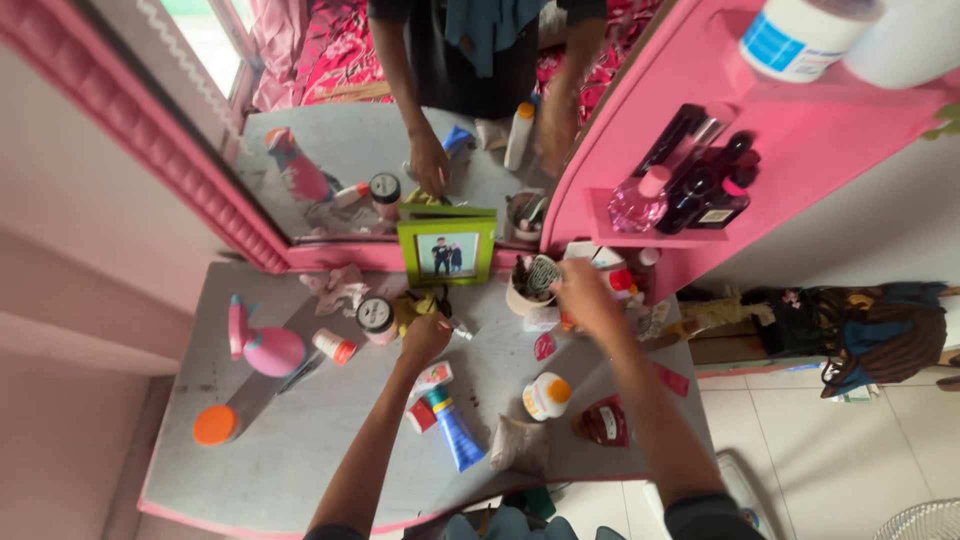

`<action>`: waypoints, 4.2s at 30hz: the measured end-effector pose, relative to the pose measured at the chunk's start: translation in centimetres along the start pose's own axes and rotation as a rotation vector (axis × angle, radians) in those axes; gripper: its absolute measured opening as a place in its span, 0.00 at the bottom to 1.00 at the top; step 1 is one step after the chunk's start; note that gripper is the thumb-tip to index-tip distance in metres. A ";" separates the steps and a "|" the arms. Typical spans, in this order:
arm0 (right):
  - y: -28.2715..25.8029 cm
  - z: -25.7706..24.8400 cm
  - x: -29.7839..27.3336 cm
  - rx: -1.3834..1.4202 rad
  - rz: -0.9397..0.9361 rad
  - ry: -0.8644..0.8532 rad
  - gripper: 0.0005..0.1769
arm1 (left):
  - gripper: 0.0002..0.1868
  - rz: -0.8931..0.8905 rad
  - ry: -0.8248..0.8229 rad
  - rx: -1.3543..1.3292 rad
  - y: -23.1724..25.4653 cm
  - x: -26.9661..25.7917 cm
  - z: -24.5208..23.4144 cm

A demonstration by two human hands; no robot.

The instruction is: The person cleans a bedroom dresser and mirror. They move several bottles and a photo frame aside, spray cleaner on the surface, and wipe the dresser and mirror with a cloth. The person then wipes the mirror frame and returns the items to the dresser.

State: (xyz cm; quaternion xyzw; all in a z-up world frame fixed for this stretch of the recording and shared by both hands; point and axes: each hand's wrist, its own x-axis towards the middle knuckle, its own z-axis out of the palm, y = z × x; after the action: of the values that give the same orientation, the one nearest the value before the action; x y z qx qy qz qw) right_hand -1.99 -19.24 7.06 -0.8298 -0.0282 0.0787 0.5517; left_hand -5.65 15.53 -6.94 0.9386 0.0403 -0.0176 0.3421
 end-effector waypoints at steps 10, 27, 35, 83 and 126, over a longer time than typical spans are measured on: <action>3.8 24.7 -0.3 -0.764 -0.379 0.077 0.24 | 0.15 0.154 0.026 -0.303 -2.5 -5.2 -2.6; -6.5 4.4 0.7 -0.570 -0.192 0.342 0.11 | 0.13 0.216 -0.118 -0.387 0.5 -3.4 -4.3; -4.9 8.1 4.2 -0.901 -0.192 0.209 0.11 | 0.13 0.226 -0.079 -0.393 -0.1 -4.4 -5.6; 1.8 23.1 -8.6 -0.550 0.000 -0.058 0.47 | 0.17 0.251 0.365 -0.297 7.3 -3.7 -8.6; -7.1 3.7 -3.5 -0.708 -0.003 -0.073 0.24 | 0.25 0.369 0.107 -0.326 10.5 8.1 1.3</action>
State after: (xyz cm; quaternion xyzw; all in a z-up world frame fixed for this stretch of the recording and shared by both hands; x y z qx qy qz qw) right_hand -5.75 -13.54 12.55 -0.9662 -0.0747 0.0929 0.2286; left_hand 3.37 7.23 -1.67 0.8621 -0.1113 0.1013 0.4839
